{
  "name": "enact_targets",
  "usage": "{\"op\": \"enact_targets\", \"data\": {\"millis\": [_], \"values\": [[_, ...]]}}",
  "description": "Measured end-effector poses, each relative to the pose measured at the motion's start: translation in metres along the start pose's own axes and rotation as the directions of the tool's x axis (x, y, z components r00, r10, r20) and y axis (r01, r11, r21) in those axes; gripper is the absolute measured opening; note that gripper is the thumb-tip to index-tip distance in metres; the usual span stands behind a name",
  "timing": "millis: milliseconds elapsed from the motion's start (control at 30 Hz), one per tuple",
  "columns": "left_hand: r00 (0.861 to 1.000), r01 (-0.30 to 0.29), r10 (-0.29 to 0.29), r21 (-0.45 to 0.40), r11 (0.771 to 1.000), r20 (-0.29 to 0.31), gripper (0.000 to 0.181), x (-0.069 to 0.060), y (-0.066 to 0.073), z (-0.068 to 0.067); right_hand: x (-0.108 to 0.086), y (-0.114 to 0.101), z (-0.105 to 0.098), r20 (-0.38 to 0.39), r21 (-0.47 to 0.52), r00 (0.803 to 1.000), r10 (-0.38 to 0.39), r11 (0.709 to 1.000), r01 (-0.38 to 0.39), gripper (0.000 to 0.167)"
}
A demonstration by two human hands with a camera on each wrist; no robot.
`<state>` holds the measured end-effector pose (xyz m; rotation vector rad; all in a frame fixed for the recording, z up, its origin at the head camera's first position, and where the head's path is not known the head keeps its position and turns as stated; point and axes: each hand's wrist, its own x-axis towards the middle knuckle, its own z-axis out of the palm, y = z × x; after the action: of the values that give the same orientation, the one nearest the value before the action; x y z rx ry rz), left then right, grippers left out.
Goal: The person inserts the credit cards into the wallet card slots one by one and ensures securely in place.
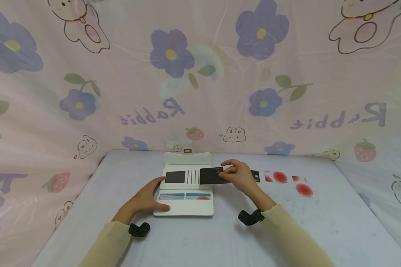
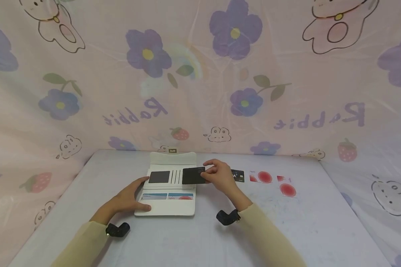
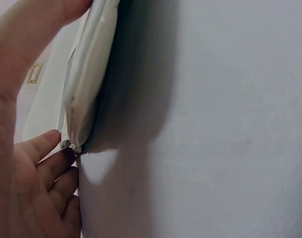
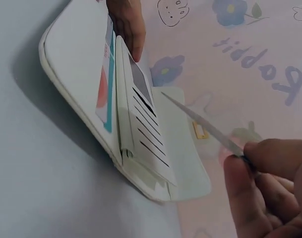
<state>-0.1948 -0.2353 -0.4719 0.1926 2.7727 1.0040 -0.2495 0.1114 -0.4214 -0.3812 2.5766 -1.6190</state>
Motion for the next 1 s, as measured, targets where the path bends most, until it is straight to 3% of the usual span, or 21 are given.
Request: {"op": "enact_targets", "data": {"millis": [467, 1000], "values": [[1.000, 0.009, -0.009, -0.013, 1.000, -0.001, 0.120, 0.002, -0.003, 0.002, 0.024, 0.001, 0.041, -0.011, 0.116, 0.997, 0.070, 0.991, -0.069, 0.029], [1.000, -0.004, 0.004, 0.001, 1.000, 0.003, 0.119, 0.001, -0.002, -0.001, 0.032, 0.009, 0.057, -0.025, 0.104, 0.997, 0.073, 0.992, -0.070, 0.023]]}}
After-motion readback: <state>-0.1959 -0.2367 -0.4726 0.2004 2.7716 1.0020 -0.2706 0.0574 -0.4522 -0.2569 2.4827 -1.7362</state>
